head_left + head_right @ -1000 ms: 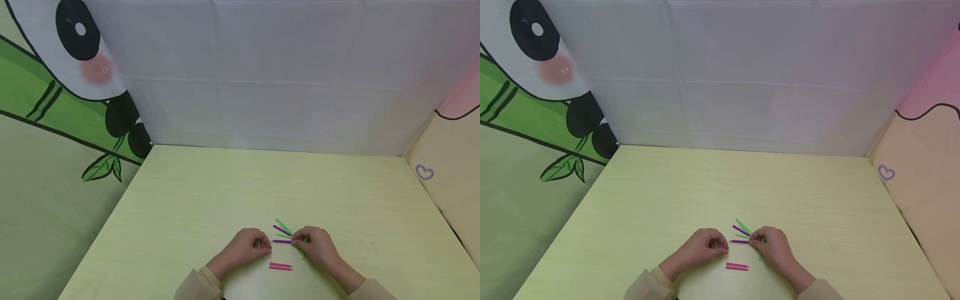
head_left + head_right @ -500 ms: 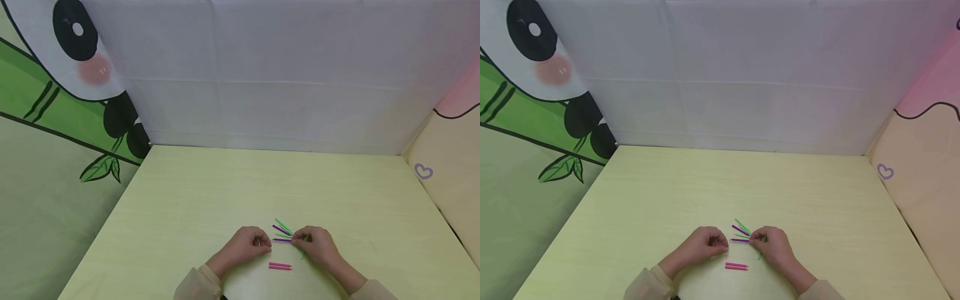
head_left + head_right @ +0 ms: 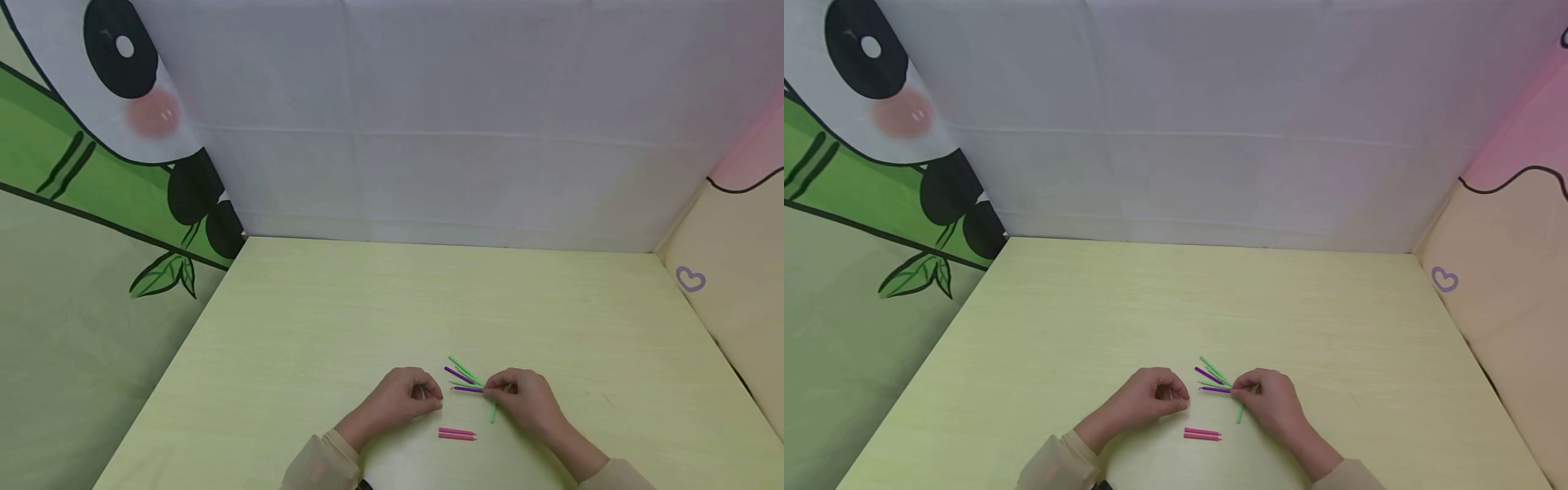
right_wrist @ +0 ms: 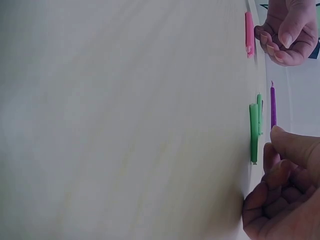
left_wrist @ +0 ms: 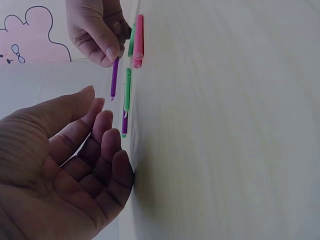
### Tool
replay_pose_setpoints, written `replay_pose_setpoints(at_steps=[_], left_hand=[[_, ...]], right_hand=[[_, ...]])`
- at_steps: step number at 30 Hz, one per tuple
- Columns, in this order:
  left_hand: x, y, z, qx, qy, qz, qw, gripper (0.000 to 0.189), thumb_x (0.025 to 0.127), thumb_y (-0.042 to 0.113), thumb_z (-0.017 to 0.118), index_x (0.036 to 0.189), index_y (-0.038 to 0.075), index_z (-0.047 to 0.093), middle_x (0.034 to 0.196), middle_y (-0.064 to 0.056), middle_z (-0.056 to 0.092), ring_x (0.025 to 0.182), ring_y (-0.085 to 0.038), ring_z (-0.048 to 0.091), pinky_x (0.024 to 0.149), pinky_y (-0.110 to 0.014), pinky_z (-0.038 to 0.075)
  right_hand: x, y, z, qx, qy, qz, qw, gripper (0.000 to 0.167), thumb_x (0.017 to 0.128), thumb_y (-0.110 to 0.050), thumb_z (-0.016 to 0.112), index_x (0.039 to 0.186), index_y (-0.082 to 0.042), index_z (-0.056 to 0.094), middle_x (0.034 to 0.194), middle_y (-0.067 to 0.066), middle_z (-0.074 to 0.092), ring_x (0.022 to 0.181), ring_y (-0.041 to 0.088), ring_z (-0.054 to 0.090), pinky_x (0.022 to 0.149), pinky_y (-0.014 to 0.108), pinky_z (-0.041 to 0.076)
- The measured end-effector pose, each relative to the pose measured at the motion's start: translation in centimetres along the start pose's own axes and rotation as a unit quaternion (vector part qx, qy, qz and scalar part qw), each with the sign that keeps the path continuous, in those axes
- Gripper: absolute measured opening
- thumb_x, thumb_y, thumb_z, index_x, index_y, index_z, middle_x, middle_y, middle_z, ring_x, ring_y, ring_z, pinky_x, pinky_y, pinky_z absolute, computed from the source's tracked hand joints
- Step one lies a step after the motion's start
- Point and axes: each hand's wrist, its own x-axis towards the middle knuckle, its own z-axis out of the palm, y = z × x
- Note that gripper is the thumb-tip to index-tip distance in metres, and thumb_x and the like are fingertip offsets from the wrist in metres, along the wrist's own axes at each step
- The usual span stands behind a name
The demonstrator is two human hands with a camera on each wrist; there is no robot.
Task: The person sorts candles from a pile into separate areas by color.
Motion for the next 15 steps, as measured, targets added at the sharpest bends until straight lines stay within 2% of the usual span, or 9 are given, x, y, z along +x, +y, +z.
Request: replay_pose_setpoints(at_steps=[15], left_hand=[[-0.02,0.22,-0.09,-0.004,0.005,-0.008,0.9999,0.005,0.083,0.013,0.077,0.082,0.015,0.073,0.072,0.012,0.059,0.06,-0.001,0.048,0.057,-0.019,0.043]], right_hand=[[-0.04,0.59,-0.67,-0.001,0.005,0.008,1.0,0.006,0.081,-0.014,0.079,0.08,-0.015,0.074,0.075,-0.009,0.065,0.066,0.011,0.049,0.061,0.025,0.04]])
